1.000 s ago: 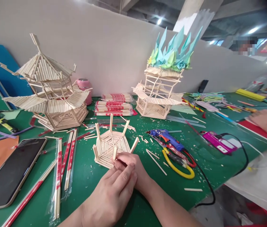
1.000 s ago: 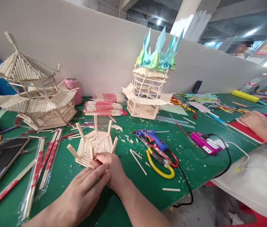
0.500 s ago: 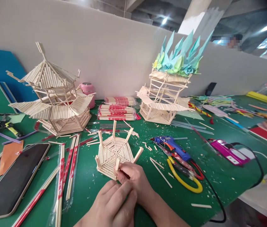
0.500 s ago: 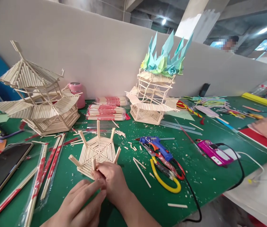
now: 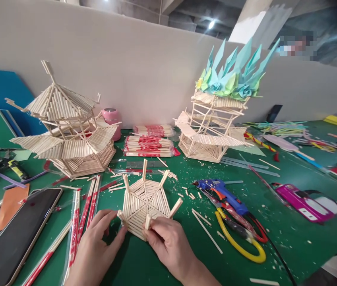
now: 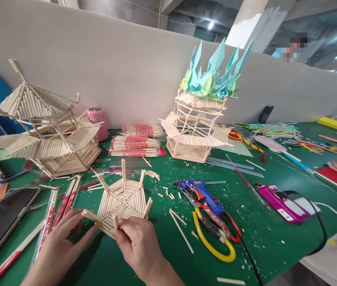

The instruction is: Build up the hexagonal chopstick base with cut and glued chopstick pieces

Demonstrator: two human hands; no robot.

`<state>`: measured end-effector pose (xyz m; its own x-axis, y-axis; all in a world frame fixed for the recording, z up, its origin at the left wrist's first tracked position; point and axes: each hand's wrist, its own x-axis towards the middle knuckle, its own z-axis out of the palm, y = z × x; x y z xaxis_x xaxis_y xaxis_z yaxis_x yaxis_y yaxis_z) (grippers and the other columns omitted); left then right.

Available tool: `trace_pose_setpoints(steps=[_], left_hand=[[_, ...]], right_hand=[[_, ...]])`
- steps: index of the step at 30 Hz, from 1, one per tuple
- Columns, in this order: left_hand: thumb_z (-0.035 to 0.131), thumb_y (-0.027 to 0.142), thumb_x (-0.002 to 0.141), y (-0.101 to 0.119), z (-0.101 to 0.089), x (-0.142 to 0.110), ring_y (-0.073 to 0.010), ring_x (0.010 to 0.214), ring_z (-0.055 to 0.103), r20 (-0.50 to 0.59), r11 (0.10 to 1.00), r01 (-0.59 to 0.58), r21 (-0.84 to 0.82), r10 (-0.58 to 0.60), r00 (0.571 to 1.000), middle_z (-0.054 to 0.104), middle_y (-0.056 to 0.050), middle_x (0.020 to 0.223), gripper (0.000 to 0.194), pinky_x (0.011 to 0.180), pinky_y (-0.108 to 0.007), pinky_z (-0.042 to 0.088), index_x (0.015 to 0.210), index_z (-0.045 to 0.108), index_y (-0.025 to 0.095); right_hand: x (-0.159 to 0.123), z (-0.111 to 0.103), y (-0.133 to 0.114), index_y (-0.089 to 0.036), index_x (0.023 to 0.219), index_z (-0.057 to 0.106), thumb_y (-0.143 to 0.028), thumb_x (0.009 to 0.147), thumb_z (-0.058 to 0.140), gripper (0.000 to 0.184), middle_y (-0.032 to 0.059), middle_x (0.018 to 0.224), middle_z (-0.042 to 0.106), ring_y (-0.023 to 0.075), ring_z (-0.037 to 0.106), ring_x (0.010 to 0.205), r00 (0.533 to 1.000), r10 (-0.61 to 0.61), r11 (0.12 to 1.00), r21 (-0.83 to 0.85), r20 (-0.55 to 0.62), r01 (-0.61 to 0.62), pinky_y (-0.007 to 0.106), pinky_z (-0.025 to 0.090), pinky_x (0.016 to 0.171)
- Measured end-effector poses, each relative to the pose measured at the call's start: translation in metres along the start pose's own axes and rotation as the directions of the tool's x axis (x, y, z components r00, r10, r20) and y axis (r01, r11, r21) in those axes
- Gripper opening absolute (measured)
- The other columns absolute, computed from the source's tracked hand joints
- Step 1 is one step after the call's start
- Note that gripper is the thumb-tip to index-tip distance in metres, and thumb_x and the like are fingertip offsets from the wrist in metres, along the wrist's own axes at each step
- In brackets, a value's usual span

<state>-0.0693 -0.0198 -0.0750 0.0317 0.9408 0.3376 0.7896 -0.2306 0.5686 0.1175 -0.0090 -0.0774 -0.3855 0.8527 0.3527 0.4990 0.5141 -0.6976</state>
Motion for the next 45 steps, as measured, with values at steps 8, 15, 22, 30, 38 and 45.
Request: trace_pose_setpoints(steps=[8, 15, 22, 30, 38, 45], left_hand=[[0.053, 0.030, 0.080, -0.003, 0.006, 0.013, -0.0169, 0.070, 0.064, 0.140, 0.994, -0.026, -0.103, 0.041, 0.989, 0.063, -0.005, 0.082, 0.016, 0.058, -0.024, 0.053, 0.073, 0.064, 0.020], [0.050, 0.030, 0.082, -0.006, 0.009, 0.011, -0.0157, 0.069, 0.064, 0.159, 0.981, -0.041, -0.192, 0.072, 0.985, 0.063, -0.003, 0.077, 0.019, 0.060, -0.022, 0.054, 0.073, 0.063, 0.021], [0.048, 0.028, 0.083, -0.002, 0.008, 0.012, -0.0152, 0.067, 0.064, 0.119, 0.978, -0.033, -0.207, 0.059, 0.991, 0.062, -0.003, 0.076, 0.021, 0.060, -0.023, 0.053, 0.070, 0.063, 0.020], [0.049, 0.027, 0.083, -0.003, 0.010, 0.011, -0.0149, 0.070, 0.063, 0.125, 0.981, -0.032, -0.192, 0.057, 0.991, 0.061, -0.004, 0.078, 0.019, 0.061, -0.023, 0.052, 0.072, 0.062, 0.020], [0.053, 0.033, 0.078, 0.003, -0.001, 0.003, -0.0117, 0.051, 0.052, -0.023, 1.000, 0.014, 0.028, -0.014, 1.000, 0.056, -0.003, 0.078, 0.025, 0.044, -0.023, 0.047, 0.097, 0.052, 0.018], [0.047, 0.015, 0.082, 0.022, -0.024, -0.016, -0.0104, 0.063, 0.053, -0.097, 0.982, -0.185, -0.027, 0.182, 0.979, 0.054, -0.004, 0.082, 0.003, 0.056, -0.020, 0.046, 0.081, 0.048, 0.017]], right_hand=[[0.002, -0.001, -0.001, -0.018, 0.061, 0.051, -0.022, 0.086, 0.042, 0.027, 0.0008, 0.053, 0.052, 0.0128, 0.048, 0.048, 1.000, -0.007, 1.000, 0.005, -0.025, 0.007, 0.023, 0.033, 0.046], [0.002, 0.002, 0.004, -0.017, 0.062, 0.054, -0.025, 0.088, 0.038, 0.031, 0.0031, 0.054, 0.055, 0.0145, 0.052, 0.050, 0.999, -0.024, 0.999, -0.031, -0.023, 0.023, 0.024, 0.036, 0.048], [0.001, 0.002, 0.003, -0.015, 0.069, 0.059, -0.022, 0.086, 0.043, 0.025, 0.0037, 0.056, 0.057, 0.0147, 0.054, 0.052, 1.000, -0.004, 1.000, -0.003, -0.011, 0.004, 0.024, 0.039, 0.051], [0.000, 0.000, 0.001, -0.015, 0.068, 0.057, -0.019, 0.085, 0.044, 0.022, 0.0027, 0.056, 0.055, 0.0139, 0.052, 0.052, 1.000, 0.017, 1.000, 0.007, 0.012, -0.017, 0.024, 0.038, 0.052], [-0.002, 0.001, 0.002, -0.015, 0.072, 0.059, -0.020, 0.087, 0.044, 0.022, 0.0016, 0.057, 0.053, 0.0137, 0.051, 0.054, 1.000, 0.012, 1.000, 0.019, 0.018, -0.013, 0.023, 0.036, 0.052], [-0.003, 0.002, 0.003, -0.017, 0.065, 0.055, -0.025, 0.088, 0.043, 0.028, 0.0005, 0.055, 0.051, 0.0129, 0.048, 0.052, 1.000, 0.007, 1.000, 0.006, 0.016, -0.007, 0.023, 0.034, 0.051]])
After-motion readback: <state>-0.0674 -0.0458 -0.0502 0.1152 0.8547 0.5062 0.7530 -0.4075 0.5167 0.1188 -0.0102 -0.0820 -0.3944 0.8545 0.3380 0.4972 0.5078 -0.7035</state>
